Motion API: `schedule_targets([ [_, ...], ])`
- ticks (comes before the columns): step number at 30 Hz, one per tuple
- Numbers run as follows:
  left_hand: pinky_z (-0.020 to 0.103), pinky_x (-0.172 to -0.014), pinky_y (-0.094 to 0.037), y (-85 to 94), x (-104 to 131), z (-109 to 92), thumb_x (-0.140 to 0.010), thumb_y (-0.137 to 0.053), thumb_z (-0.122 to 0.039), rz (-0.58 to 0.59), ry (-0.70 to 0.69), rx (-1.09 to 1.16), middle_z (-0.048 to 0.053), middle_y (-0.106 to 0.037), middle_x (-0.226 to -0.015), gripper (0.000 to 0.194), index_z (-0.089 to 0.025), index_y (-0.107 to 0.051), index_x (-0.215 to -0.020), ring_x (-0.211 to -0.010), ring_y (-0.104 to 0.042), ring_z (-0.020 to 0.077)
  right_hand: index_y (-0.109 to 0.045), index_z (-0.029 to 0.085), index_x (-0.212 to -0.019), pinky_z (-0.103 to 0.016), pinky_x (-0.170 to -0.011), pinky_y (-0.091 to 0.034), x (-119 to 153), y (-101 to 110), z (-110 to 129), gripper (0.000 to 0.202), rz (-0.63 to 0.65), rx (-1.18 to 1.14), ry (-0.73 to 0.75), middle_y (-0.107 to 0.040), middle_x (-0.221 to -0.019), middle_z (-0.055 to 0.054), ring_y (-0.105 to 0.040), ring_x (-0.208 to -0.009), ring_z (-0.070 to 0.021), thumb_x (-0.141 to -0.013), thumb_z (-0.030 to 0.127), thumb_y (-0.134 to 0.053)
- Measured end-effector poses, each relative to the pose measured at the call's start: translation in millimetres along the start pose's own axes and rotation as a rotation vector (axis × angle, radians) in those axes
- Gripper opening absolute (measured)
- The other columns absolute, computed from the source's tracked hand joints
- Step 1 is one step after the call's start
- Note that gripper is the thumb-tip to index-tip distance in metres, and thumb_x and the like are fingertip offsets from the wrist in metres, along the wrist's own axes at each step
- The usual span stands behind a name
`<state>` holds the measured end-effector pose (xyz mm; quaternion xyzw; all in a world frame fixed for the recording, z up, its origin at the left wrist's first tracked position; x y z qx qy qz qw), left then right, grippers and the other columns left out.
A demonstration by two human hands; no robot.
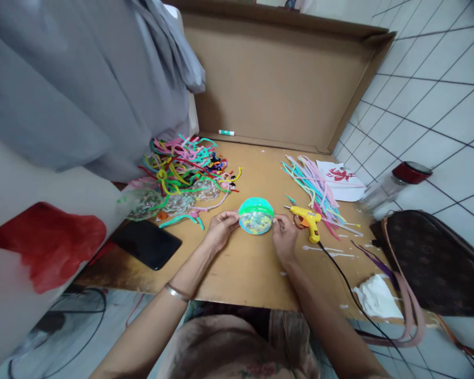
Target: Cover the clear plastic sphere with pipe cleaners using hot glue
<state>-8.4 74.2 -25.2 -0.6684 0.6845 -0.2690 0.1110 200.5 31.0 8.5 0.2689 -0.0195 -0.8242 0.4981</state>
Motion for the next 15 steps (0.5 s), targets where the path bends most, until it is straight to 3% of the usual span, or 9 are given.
schedule_targets([
  [6, 0.027, -0.074, -0.052, -1.8, 0.2, -2.3, -0.043, -0.090, -0.019, 0.008, -0.005, 0.082, -0.003, -0.067, -0.074, 0.042, -0.018, -0.059, -0.072, -0.071, -0.062, 0.0107, -0.062, 0.020, -0.083, -0.033, -0.071, -0.052, 0.8, 1.0, 1.3, 0.021, 0.005, 0.019, 0.037, -0.066, -0.080, -0.005, -0.062, -0.075, -0.0203, -0.086, 0.033, -0.046],
  [15, 0.026, -0.073, -0.050, -5.5, 2.6, -7.3, -0.045, -0.089, -0.021, 0.029, -0.042, 0.060, -0.003, -0.066, -0.080, 0.042, -0.018, -0.061, -0.076, -0.072, -0.061, 0.0107, -0.061, 0.020, -0.083, -0.034, -0.071, -0.051, 0.8, 1.0, 4.4, 0.019, 0.007, 0.068, 0.070, -0.066, -0.080, -0.006, -0.062, -0.075, -0.0209, -0.086, 0.032, -0.047],
])
Point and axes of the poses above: each hand's wrist, its own x-axis away from the middle knuckle, its own y-axis out of the back of the hand, z = x × y, the point moved 9 cm from there along -x, towards the middle knuckle
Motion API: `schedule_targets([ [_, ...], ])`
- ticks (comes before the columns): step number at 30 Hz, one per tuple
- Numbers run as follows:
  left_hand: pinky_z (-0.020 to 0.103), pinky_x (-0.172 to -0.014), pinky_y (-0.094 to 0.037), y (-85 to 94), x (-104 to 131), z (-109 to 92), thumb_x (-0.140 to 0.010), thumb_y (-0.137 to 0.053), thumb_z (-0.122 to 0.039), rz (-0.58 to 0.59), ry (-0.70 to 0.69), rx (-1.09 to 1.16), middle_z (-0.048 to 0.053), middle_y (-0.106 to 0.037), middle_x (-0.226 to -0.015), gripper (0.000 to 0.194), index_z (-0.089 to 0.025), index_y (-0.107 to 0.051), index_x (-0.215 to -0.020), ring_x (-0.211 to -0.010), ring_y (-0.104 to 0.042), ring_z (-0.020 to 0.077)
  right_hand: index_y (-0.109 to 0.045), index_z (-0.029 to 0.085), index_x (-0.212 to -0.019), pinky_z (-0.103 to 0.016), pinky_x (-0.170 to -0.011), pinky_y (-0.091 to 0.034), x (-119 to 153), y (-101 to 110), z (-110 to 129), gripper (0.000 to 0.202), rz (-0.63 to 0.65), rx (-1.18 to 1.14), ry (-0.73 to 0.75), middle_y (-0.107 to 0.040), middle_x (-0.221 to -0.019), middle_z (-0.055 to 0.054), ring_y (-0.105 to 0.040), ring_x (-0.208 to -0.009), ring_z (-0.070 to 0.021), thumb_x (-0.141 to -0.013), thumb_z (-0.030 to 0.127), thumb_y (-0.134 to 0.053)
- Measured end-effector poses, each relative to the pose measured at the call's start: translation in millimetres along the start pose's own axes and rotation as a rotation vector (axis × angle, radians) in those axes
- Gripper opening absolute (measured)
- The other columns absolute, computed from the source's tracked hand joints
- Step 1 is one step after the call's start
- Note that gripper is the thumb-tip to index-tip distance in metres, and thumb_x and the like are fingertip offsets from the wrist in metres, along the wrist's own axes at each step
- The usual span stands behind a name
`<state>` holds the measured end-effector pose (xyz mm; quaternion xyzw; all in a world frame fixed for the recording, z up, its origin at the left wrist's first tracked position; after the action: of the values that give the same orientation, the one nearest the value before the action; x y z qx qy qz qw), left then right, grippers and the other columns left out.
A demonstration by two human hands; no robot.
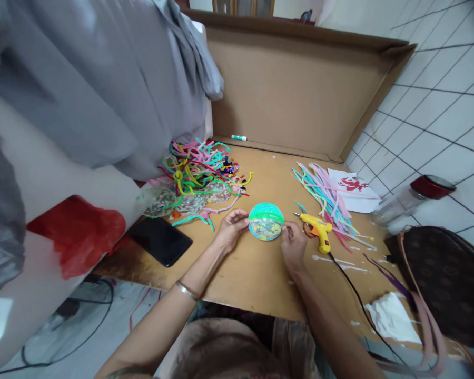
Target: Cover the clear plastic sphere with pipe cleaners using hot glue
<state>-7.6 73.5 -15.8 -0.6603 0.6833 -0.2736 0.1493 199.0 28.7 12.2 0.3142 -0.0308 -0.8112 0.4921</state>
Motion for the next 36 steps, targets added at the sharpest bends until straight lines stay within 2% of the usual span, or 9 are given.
schedule_targets([
  [4, 0.027, -0.076, -0.050, 1.3, -0.9, -0.1, -0.046, -0.088, -0.021, -0.002, -0.024, 0.004, -0.002, -0.066, -0.080, 0.040, -0.019, -0.063, -0.077, -0.071, -0.061, 0.0111, -0.062, 0.019, -0.089, -0.036, -0.073, -0.051, 0.5, -1.0, 5.8, 0.019, 0.020, 0.009, 0.039, -0.067, -0.087, -0.008, -0.063, -0.080, -0.0223, -0.085, 0.030, -0.047],
  [7, 0.027, -0.076, -0.049, 2.1, -2.4, -0.9, -0.047, -0.087, -0.019, 0.006, -0.055, 0.006, -0.002, -0.067, -0.082, 0.038, -0.019, -0.064, -0.078, -0.073, -0.061, 0.0117, -0.063, 0.019, -0.090, -0.036, -0.076, -0.050, 0.2, -1.0, 12.8, 0.022, 0.049, 0.003, 0.056, -0.068, -0.091, -0.010, -0.063, -0.085, -0.0230, -0.089, 0.033, -0.045],
  [11, 0.027, -0.080, -0.049, 0.7, -5.3, -3.9, -0.046, -0.087, -0.015, 0.044, -0.110, 0.044, 0.000, -0.070, -0.087, 0.040, -0.018, -0.067, -0.080, -0.082, -0.063, 0.0133, -0.059, 0.021, -0.078, -0.034, -0.074, -0.046, -2.0, 2.2, 15.2, 0.031, 0.039, -0.017, 0.007, -0.066, -0.081, -0.007, -0.060, -0.078, -0.0212, -0.093, 0.043, -0.043],
  [14, 0.026, -0.084, -0.049, -0.9, -8.3, -0.5, -0.042, -0.089, -0.011, 0.085, -0.080, 0.090, 0.001, -0.071, -0.095, 0.043, -0.018, -0.069, -0.079, -0.086, -0.063, 0.0126, -0.054, 0.022, -0.069, -0.032, -0.068, -0.043, -4.1, 5.1, 10.7, 0.037, 0.001, -0.027, -0.050, -0.061, -0.071, -0.004, -0.055, -0.070, -0.0191, -0.092, 0.049, -0.044],
  [17, 0.026, -0.085, -0.049, -1.3, -10.4, 2.6, -0.043, -0.089, -0.008, 0.120, -0.059, 0.107, 0.001, -0.072, -0.099, 0.042, -0.018, -0.071, -0.079, -0.086, -0.063, 0.0110, -0.052, 0.022, -0.066, -0.031, -0.064, -0.040, -5.8, 4.7, 6.5, 0.040, -0.005, -0.044, -0.083, -0.055, -0.066, -0.002, -0.051, -0.065, -0.0178, -0.090, 0.053, -0.045],
  [21, 0.027, -0.085, -0.049, -3.0, -10.6, 0.4, -0.048, -0.089, -0.011, 0.165, -0.105, 0.064, 0.002, -0.071, -0.110, 0.040, -0.020, -0.073, -0.084, -0.086, -0.062, 0.0114, -0.050, 0.022, -0.064, -0.030, -0.062, -0.037, -6.1, 4.2, 6.0, 0.042, -0.005, -0.067, -0.104, -0.050, -0.063, 0.000, -0.048, -0.064, -0.0169, -0.090, 0.054, -0.045],
  [28, 0.034, -0.096, -0.045, -9.3, -6.7, -7.4, -0.054, -0.085, -0.016, 0.203, -0.195, -0.054, 0.006, -0.067, -0.123, 0.034, -0.022, -0.078, -0.087, -0.110, -0.060, 0.0218, -0.051, 0.023, -0.064, -0.031, -0.060, -0.039, -5.0, 2.4, 8.3, 0.041, -0.027, -0.123, -0.127, -0.055, -0.064, -0.002, -0.050, -0.062, -0.0177, -0.087, 0.057, -0.051],
  [36, 0.039, -0.097, -0.046, -9.6, -5.3, -7.7, -0.059, -0.081, -0.019, 0.217, -0.200, -0.138, 0.008, -0.063, -0.127, 0.026, -0.022, -0.080, -0.085, -0.119, -0.056, 0.0276, -0.055, 0.021, -0.067, -0.030, -0.059, -0.039, -4.9, 2.6, 8.1, 0.043, -0.038, -0.096, -0.118, -0.058, -0.066, -0.003, -0.051, -0.063, -0.0172, -0.088, 0.058, -0.051],
])
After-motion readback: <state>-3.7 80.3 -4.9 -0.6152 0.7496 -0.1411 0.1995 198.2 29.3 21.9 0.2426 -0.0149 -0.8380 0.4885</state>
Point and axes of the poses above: each hand's wrist, its own x-axis away from the middle knuckle, its own y-axis out of the back of the hand, z = x × y, the point moved 9 cm from there along -x, towards the middle knuckle
